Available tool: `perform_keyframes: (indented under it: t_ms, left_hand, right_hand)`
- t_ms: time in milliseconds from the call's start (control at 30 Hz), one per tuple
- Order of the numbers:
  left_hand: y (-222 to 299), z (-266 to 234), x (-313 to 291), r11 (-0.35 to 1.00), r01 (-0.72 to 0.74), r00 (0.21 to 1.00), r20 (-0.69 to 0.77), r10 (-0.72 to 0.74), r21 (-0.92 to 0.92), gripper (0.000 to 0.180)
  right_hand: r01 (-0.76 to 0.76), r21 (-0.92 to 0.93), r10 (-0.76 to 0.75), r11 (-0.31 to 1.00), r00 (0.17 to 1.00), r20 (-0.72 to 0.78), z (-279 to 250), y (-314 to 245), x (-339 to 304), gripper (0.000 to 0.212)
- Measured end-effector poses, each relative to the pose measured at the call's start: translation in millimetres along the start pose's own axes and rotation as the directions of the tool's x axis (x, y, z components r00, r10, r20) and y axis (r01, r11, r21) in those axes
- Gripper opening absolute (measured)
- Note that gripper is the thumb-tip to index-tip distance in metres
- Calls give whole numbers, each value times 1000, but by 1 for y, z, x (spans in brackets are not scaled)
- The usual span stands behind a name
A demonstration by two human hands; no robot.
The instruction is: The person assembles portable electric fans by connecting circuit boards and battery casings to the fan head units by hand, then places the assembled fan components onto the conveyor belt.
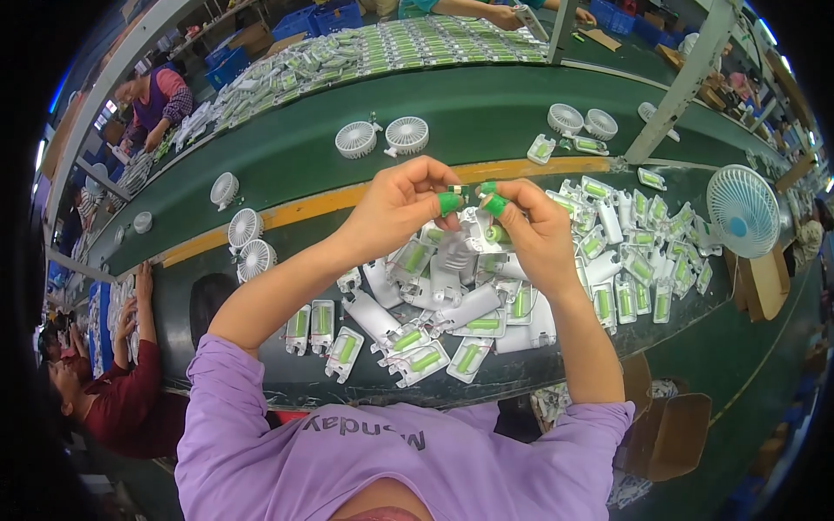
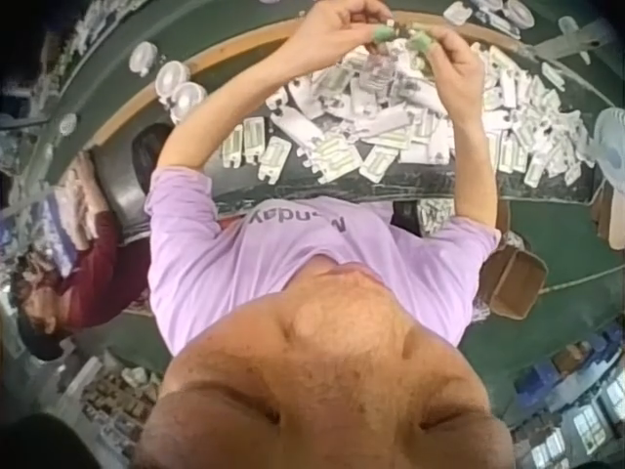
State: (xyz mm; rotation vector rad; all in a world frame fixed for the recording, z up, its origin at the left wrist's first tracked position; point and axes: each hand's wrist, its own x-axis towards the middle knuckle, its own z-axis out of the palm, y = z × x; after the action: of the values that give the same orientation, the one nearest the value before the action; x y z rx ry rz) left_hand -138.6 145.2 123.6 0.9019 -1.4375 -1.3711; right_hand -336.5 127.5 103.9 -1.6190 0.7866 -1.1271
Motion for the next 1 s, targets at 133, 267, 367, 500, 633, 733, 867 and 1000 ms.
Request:
perform_keyframes:
  t_ms: [133,267,367,500,633,733,867,1000]
  left_hand:
    - [2,1,0,999,-10,1000,10,9,49,14]
    - [1,3,-1,995,-27,1000,-3,27,96,15]
    - [3,6,-2,990,-41,999,-13,43,132,13]
    - [2,5,-3,993,-49,998,41,45,109,14]
    - [6,6,-4,992,-44,996,76,35,119,15]
    - [3,5,-5,991,-62,995,79,53,115,14]
    - [4,4,-4,948,-181,981,119,154,260,12]
    - [5,6,-7,892,-229,973,111,201,389,12]
  right_hand:
    - [11,42,-12,999,1000,22,2,1,-2,11]
    - [93,-45,-93,995,996,15,4,2,-1,9]
    - [116,-72,-116,991,993,10,3,1,-1,7]
    - [132,-104,-132,986,991,7,1,2,-3,6]
    - [105,-44,-105,994,994,-11,0,-1,-4,7]
    - [129,-103,-125,986,991,47,-4,-2,-4,7]
    - [90,-77,-86,993,994,65,-8,-3,-3,8]
    - [67,-33,-63,997,992,110,-8,-5,1,10]
